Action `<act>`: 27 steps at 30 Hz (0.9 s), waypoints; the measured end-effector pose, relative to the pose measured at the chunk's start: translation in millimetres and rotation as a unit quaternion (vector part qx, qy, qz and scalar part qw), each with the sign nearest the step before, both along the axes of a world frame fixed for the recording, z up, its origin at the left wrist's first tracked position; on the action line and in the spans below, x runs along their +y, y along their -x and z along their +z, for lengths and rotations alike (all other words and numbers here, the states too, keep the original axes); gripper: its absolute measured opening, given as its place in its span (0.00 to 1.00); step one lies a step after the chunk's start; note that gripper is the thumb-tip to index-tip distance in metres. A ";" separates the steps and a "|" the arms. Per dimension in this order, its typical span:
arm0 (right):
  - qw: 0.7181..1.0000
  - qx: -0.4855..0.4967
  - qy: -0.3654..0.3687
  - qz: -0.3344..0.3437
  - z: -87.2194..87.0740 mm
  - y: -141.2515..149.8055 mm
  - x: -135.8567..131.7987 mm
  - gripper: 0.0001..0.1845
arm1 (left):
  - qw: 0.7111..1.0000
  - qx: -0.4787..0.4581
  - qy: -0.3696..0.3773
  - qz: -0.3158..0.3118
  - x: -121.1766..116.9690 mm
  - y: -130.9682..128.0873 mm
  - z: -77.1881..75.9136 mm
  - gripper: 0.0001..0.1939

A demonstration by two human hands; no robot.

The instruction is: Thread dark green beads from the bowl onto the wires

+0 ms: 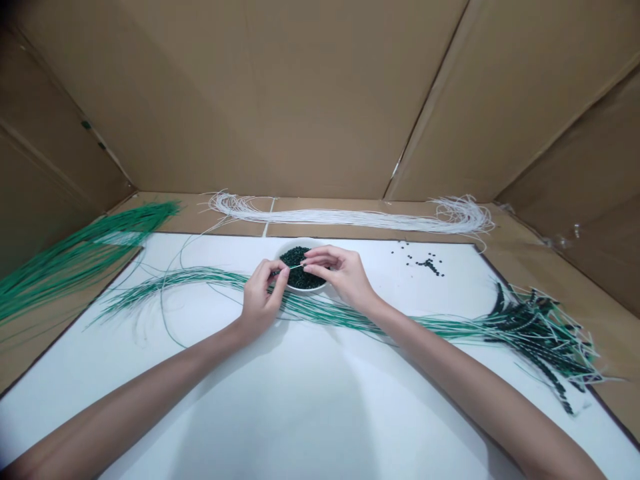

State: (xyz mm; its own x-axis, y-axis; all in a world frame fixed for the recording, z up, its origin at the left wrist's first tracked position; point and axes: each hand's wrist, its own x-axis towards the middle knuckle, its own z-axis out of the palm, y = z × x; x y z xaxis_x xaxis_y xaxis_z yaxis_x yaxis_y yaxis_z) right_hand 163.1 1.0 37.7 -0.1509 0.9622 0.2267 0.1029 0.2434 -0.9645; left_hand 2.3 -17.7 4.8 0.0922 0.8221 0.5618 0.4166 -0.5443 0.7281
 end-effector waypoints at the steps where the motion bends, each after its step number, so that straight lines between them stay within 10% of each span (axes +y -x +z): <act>1: 1.000 0.004 0.003 -0.001 0.4 0.1 -0.1 0.14 | 1.000 0.003 -0.001 0.000 0.2 -0.1 -0.4 0.05; 27: 1.000 -0.010 -0.023 -0.006 -0.8 -0.7 0.4 0.14 | 0.999 0.035 -0.037 0.002 0.8 -0.2 -0.9 0.04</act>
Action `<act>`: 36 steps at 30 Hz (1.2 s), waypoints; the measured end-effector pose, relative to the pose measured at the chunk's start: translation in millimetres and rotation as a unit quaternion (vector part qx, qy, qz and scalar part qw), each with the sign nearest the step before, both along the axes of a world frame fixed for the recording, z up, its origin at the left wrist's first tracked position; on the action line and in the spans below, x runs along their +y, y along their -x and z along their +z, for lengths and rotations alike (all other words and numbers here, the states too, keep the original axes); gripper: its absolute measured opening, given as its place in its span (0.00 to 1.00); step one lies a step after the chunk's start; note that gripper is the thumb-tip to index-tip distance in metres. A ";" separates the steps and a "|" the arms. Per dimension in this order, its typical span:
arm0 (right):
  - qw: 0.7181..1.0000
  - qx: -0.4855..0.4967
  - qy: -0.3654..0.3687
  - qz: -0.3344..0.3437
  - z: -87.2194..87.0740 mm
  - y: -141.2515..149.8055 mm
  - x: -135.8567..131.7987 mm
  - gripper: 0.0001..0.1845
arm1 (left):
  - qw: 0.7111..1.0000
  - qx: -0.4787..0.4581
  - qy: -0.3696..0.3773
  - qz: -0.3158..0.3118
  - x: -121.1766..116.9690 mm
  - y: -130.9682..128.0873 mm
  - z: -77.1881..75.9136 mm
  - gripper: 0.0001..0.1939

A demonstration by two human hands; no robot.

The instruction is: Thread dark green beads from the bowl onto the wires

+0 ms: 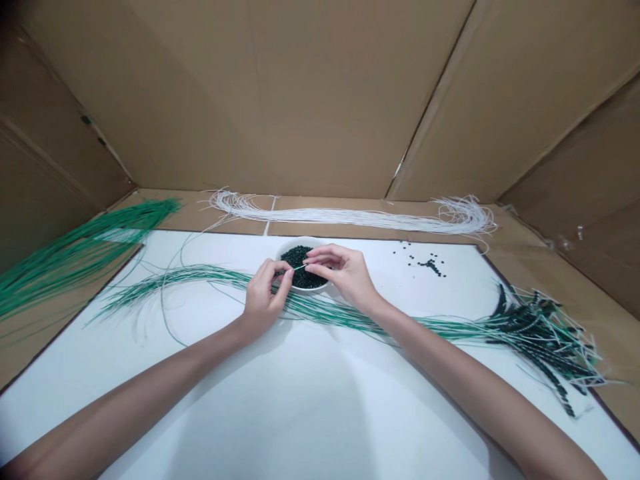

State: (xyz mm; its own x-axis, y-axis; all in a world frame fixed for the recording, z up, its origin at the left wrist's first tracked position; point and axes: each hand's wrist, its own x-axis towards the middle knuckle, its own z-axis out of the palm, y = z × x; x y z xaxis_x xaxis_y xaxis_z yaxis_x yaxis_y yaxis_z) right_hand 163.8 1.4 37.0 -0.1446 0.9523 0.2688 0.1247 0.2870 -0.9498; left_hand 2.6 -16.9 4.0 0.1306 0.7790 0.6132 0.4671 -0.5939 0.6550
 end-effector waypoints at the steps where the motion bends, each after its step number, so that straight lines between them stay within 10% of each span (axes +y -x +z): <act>1: 1.000 -0.007 -0.006 0.001 -0.5 -0.5 0.1 0.14 | 1.000 0.002 -0.001 0.001 -0.1 -0.1 0.4 0.04; 21: 0.888 -0.358 -0.287 0.030 9.1 -8.7 -1.4 0.11 | 0.999 0.034 -0.022 0.000 0.6 -0.2 -0.9 0.04; 28: 0.898 -0.344 -0.272 0.041 11.5 -8.1 -1.6 0.12 | 0.998 0.047 -0.034 0.000 0.9 -0.7 -0.4 0.03; 36: 0.990 -0.113 -0.064 0.059 8.1 -4.9 -1.8 0.14 | 0.997 0.040 -0.061 0.005 0.1 -0.3 -1.7 0.03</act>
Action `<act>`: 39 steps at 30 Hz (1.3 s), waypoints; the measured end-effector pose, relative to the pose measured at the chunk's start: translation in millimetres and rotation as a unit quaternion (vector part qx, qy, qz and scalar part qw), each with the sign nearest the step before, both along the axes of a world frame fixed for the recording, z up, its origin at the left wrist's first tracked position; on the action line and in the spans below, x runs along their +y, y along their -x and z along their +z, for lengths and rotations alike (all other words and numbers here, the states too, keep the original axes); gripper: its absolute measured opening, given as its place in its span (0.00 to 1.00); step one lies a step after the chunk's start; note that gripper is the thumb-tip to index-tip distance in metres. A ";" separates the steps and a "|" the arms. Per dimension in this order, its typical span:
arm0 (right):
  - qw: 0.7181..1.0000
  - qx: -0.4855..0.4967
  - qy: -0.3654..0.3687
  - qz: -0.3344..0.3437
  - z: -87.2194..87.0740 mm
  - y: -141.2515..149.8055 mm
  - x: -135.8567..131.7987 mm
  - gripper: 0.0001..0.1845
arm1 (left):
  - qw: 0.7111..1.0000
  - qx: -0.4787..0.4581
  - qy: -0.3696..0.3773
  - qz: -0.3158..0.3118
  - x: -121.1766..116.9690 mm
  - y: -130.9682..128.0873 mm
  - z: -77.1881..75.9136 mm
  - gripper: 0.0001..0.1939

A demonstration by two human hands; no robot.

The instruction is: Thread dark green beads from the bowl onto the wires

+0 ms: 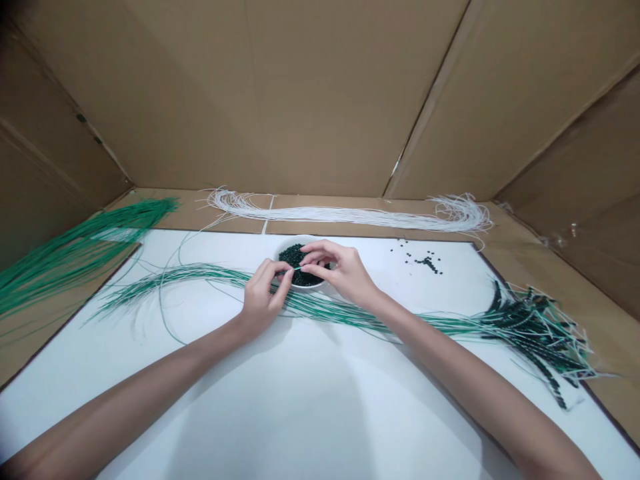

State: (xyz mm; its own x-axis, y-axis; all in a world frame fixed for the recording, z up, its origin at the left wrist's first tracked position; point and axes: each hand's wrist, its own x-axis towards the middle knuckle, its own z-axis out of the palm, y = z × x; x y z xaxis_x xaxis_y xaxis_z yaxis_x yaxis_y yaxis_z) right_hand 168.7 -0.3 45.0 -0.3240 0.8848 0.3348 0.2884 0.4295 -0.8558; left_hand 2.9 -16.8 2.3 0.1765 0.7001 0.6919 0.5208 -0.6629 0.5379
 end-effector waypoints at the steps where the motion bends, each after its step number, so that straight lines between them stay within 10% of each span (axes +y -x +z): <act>1: 1.000 0.019 0.010 -0.008 -2.1 0.7 0.0 0.14 | 1.000 -0.004 -0.007 -0.001 -0.1 -0.1 -0.3 0.03; 39: 0.986 0.151 0.040 -0.062 -8.8 10.7 -10.6 0.09 | 0.999 -0.037 -0.030 -0.004 -0.4 -0.1 -1.9 0.02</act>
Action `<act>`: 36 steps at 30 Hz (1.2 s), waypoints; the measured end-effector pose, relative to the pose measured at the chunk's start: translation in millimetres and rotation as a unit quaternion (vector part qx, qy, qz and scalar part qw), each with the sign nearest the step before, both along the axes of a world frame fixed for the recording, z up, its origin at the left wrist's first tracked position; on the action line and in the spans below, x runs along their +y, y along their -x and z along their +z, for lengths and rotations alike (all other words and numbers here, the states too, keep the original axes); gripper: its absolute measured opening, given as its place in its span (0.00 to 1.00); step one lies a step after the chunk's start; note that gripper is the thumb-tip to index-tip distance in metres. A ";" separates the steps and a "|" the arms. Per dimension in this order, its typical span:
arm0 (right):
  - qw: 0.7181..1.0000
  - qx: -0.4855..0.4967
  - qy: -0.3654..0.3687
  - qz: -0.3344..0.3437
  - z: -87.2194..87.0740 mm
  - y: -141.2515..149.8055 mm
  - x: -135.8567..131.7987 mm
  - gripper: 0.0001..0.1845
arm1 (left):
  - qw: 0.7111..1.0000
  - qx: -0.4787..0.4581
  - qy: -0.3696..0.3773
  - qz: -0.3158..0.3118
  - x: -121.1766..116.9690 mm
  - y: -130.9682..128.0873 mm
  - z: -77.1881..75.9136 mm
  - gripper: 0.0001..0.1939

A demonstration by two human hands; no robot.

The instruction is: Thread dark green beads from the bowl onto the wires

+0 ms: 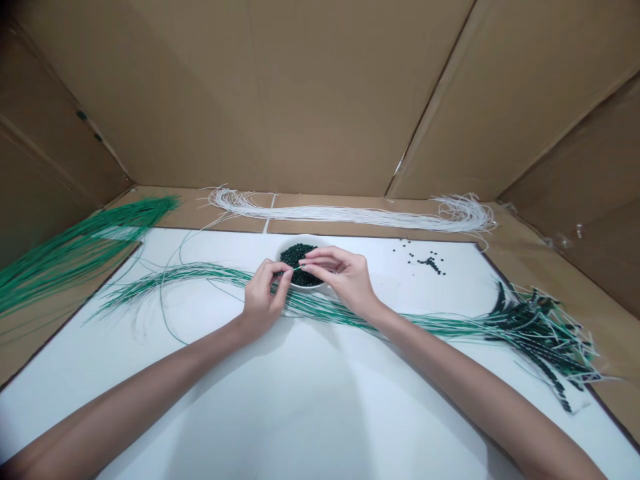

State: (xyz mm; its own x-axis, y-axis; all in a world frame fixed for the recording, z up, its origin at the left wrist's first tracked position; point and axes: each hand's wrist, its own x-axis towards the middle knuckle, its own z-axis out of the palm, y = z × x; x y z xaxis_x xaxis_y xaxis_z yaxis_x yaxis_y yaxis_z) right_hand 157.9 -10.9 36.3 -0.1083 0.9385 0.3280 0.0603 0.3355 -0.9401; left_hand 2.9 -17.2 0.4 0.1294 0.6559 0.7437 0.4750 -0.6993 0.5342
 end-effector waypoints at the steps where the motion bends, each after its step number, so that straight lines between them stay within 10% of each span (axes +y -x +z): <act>1: 1.000 0.001 0.001 0.001 0.1 0.0 0.2 0.09 | 1.000 0.001 -0.002 0.001 0.0 0.0 0.1 0.02; 36: 0.997 -0.071 -0.037 0.002 0.8 -1.8 0.7 0.10 | 1.000 0.007 0.002 0.003 0.2 -0.4 0.2 0.02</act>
State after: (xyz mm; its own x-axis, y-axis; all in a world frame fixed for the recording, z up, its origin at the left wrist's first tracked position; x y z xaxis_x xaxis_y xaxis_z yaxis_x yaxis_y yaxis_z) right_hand 159.8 -10.3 37.1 -0.1627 0.9119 0.3769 0.1894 0.4037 -0.8951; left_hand 3.3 -17.0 0.6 0.1353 0.6604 0.7386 0.4864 -0.6938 0.5312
